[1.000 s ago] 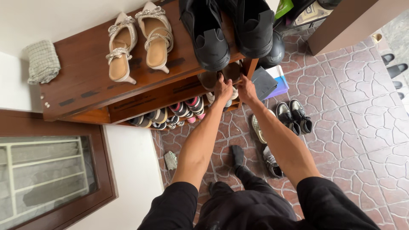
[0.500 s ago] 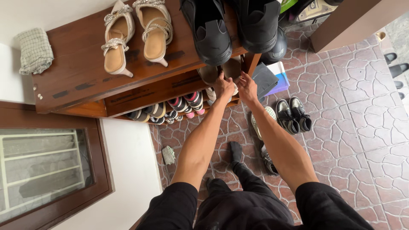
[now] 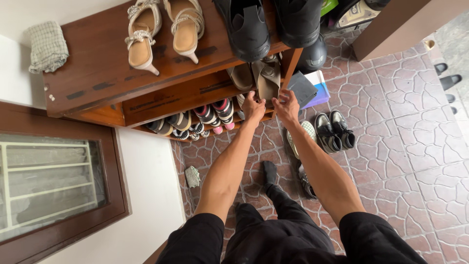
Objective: The person wipes the top of a wooden shoe rack with a cloth, then removes several pairs of shoes from the shelves and places them on top of the rack. The person handles black sneakers, beige sandals, and brown slip-ons.
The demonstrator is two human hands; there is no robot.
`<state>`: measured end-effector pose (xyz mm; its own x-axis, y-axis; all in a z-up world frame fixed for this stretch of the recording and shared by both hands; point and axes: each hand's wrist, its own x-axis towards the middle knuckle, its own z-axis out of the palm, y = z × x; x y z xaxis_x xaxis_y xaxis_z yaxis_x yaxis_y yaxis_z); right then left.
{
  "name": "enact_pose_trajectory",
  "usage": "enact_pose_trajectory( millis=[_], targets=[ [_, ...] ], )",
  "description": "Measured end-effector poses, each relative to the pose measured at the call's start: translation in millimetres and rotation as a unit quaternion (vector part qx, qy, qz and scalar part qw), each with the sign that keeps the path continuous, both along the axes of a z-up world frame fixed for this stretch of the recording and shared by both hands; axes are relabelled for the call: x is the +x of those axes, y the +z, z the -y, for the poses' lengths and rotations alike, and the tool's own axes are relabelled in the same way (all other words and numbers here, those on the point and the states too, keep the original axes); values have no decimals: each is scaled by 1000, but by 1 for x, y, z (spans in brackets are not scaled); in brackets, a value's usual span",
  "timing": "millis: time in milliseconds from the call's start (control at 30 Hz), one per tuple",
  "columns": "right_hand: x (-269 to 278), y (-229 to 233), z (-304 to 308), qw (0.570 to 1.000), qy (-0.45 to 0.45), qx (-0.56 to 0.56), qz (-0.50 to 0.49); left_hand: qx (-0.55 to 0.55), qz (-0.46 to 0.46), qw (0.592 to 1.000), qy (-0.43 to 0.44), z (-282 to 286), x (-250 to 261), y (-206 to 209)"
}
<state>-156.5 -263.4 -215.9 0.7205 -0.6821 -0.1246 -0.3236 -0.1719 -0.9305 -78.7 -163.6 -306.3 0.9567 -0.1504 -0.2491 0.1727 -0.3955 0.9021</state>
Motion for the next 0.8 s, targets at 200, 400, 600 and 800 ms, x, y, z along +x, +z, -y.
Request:
enact_pose_trajectory(
  millis=[200, 400, 600, 800],
  targets=[
    [-29, 14, -4, 992, 75, 104, 4, -78, -82, 992, -49, -23, -14, -8],
    [-69, 37, -30, 993, 52, 101, -12, -180, -163, 969, -48, -40, -43, -22],
    [-118, 55, -72, 987, 54, 147, 41, -170, -112, 975, -95, -81, -87, -11],
    [-178, 80, -118, 982, 108, 152, 32, -171, -111, 971, -127, -147, -141, 39]
  ],
)
